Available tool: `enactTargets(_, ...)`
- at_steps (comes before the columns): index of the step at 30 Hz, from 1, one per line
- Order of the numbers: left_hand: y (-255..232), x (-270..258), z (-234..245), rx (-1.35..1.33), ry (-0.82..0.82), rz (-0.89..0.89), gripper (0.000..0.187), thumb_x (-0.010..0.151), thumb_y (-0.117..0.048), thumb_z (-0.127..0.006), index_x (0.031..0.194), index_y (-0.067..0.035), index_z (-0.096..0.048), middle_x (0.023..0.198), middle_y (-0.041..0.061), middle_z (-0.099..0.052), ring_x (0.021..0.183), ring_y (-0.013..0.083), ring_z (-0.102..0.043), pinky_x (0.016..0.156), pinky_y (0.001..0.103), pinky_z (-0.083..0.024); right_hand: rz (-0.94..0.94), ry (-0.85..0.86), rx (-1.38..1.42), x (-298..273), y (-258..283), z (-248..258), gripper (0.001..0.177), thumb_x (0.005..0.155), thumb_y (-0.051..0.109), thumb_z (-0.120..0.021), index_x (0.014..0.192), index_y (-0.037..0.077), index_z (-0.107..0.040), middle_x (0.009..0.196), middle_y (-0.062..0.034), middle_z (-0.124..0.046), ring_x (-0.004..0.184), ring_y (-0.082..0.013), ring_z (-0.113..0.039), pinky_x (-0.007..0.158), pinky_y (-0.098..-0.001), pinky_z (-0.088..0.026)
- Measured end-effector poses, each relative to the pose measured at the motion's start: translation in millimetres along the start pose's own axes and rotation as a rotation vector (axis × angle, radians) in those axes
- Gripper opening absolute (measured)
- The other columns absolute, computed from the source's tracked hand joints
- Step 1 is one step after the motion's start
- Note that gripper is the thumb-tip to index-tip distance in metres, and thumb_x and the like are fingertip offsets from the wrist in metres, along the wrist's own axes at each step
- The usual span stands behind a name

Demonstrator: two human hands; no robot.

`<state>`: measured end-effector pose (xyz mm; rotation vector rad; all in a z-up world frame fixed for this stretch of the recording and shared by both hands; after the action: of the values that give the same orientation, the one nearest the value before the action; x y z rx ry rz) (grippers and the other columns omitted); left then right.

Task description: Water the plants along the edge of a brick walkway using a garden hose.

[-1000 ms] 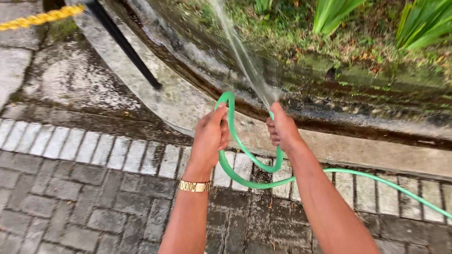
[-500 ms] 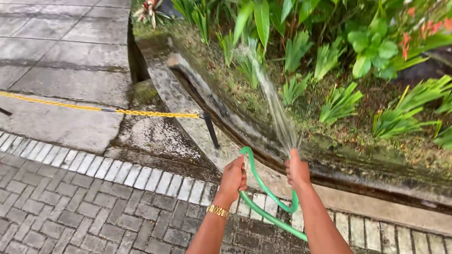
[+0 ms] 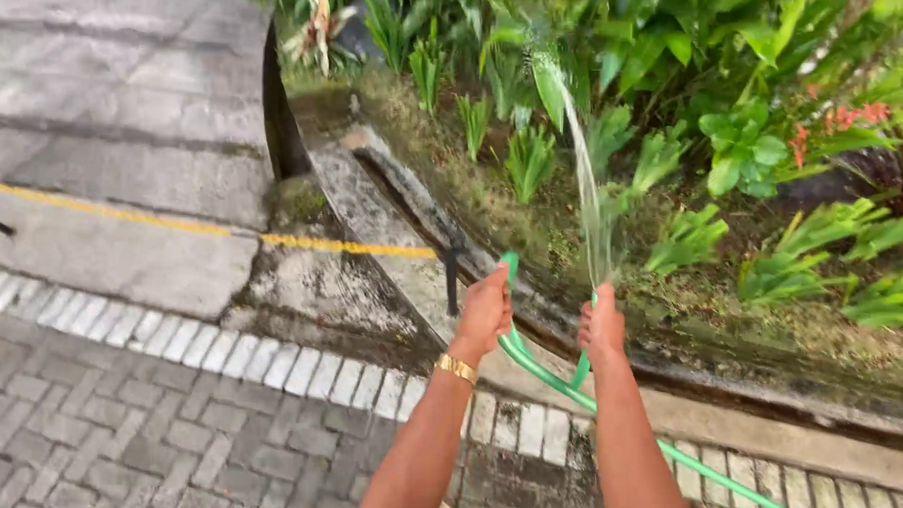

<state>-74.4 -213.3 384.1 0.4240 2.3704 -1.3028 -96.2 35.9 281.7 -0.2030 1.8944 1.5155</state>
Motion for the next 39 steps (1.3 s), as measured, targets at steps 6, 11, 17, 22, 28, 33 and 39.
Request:
enactTargets(6, -62, 8, 55, -0.051, 0.025, -0.017, 0.045, 0.099, -0.049, -0.061, 0.073, -0.016, -0.044, 0.052, -0.006, -0.03, 0.036, 0.0076, -0.023, 0.035, 0.029, -0.018, 0.106, -0.02, 0.027, -26, 13, -83, 0.054, 0.089, 0.063, -0.049, 0.064, 0.016, -0.042, 0.052, 0.0056, -0.03, 0.039, -0.0115, -0.024, 0.039, -0.0326, -0.019)
enactTargets(11, -136, -3, 105, 0.009, 0.024, -0.052, 0.046, 0.1, -0.049, -0.06, 0.073, -0.015, -0.044, 0.052, -0.006, -0.033, 0.036, 0.0069, -0.024, 0.035, 0.028, -0.018, 0.165, -0.134, 0.158, -56, 32, -131, 0.057, 0.09, 0.067, -0.047, 0.063, 0.018, -0.042, 0.052, 0.0056, -0.032, 0.039, -0.0109, -0.026, 0.039, -0.032, -0.019)
enactTargets(17, -219, -16, 183, 0.127, 0.144, -0.129, 0.047, 0.101, -0.049, -0.059, 0.075, -0.013, -0.045, 0.052, -0.005, -0.032, 0.038, 0.008, -0.027, 0.036, 0.029, -0.021, 0.214, -0.299, 0.302, -96, 22, -174, 0.055, 0.09, 0.065, -0.048, 0.064, 0.018, -0.04, 0.053, 0.0048, -0.033, 0.04, -0.0115, -0.028, 0.04, -0.0327, -0.02)
enactTargets(22, -277, -38, 273, 0.198, 0.214, -0.131, 0.045, 0.1, -0.05, -0.058, 0.077, -0.013, -0.045, 0.052, -0.006, -0.029, 0.039, 0.0069, -0.024, 0.037, 0.03, -0.023, 0.347, -0.349, 0.378, -155, -1, -218, 0.054, 0.09, 0.063, -0.049, 0.063, 0.017, -0.042, 0.052, 0.0039, -0.034, 0.039, -0.0122, -0.032, 0.039, -0.0336, -0.023)
enactTargets(28, -346, -37, 343, 0.256, 0.138, -0.089, 0.046, 0.099, -0.049, -0.057, 0.076, -0.011, -0.046, 0.05, -0.004, -0.03, 0.037, 0.0089, -0.025, 0.036, 0.031, -0.02, 0.338, -0.438, 0.41, -197, -27, -273, 0.051, 0.091, 0.056, -0.052, 0.061, 0.017, -0.039, 0.051, 0.0047, -0.034, 0.039, -0.0121, -0.03, 0.038, -0.0333, -0.022)
enactTargets(33, -383, -13, 375, 0.278, 0.235, -0.099, 0.048, 0.1, -0.05, -0.057, 0.073, -0.012, -0.044, 0.051, -0.006, -0.03, 0.037, 0.0074, -0.024, 0.035, 0.03, -0.017, 0.289, -0.448, 0.306, -204, -46, -336, 0.056, 0.09, 0.058, -0.052, 0.056, 0.016, -0.038, 0.047, 0.0046, -0.032, 0.037, -0.0128, -0.03, 0.037, -0.0334, -0.023)
enactTargets(39, -407, 37, 425, 0.275, 0.252, -0.047, 0.047, 0.1, -0.048, -0.059, 0.073, -0.013, -0.045, 0.051, -0.007, -0.028, 0.038, 0.0074, -0.025, 0.036, 0.03, -0.019, 0.345, -0.352, 0.155, -185, -56, -433, 0.059, 0.091, 0.058, -0.054, 0.057, 0.012, -0.04, 0.047, 0.0013, -0.036, 0.036, -0.0142, -0.031, 0.038, -0.034, -0.025)
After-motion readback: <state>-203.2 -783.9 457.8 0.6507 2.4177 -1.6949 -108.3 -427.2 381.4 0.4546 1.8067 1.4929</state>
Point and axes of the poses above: each hand's wrist, its own x-axis towards the middle knuckle, its own z-axis out of the back of the hand, y = z × x, the point moved 10 cm from there along x, towards the middle knuckle
